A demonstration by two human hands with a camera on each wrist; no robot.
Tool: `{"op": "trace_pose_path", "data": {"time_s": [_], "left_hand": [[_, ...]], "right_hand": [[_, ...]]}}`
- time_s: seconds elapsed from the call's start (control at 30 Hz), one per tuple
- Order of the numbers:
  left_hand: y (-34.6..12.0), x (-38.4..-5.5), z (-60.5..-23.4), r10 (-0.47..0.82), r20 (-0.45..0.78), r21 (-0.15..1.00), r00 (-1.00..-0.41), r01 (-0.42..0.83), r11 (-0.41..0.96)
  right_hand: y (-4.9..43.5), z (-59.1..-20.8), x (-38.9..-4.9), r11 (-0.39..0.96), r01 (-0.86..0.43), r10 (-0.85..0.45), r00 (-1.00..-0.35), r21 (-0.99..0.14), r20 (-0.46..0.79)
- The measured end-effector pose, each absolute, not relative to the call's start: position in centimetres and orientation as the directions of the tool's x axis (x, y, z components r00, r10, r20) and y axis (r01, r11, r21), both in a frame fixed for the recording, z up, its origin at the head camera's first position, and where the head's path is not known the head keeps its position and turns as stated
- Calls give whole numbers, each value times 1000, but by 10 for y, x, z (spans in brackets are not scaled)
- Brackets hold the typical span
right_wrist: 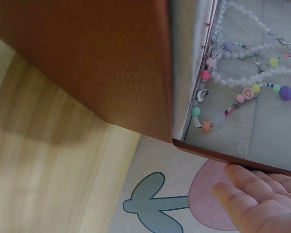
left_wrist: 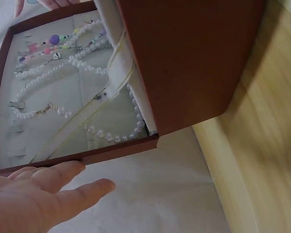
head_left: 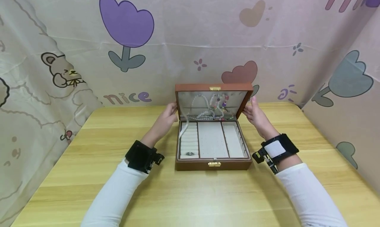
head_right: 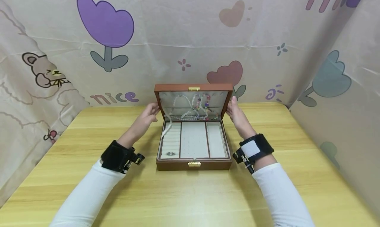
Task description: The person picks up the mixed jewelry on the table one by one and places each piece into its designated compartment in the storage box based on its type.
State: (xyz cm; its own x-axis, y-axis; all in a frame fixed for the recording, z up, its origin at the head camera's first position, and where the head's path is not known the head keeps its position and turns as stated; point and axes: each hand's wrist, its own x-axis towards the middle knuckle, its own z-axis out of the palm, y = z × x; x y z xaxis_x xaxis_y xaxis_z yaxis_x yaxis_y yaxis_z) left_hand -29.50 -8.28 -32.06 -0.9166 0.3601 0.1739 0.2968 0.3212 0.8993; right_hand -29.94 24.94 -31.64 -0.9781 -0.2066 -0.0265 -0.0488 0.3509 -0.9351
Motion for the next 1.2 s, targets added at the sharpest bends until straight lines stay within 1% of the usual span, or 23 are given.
{"op": "trace_pose_path", "data": {"time_s": [0.5, 0.73, 1.0, 1.2], "left_hand": [[-87, -283, -328, 391, 214, 897, -895, 338, 284], [-90, -275, -333, 405, 212, 900, -889, 339, 274], [-88, -267, -339, 407, 252, 868, -878, 391, 305], [-89, -263, -342, 408, 282, 862, -869, 416, 291]], "right_hand": [[247, -320, -286, 362, -71, -179, -984, -929, 6], [248, -324, -280, 324, -91, -197, -980, -942, 27], [247, -331, -276, 266, -170, -243, -964, -949, 105], [246, -335, -273, 261, -167, -233, -967, -951, 106]]}}
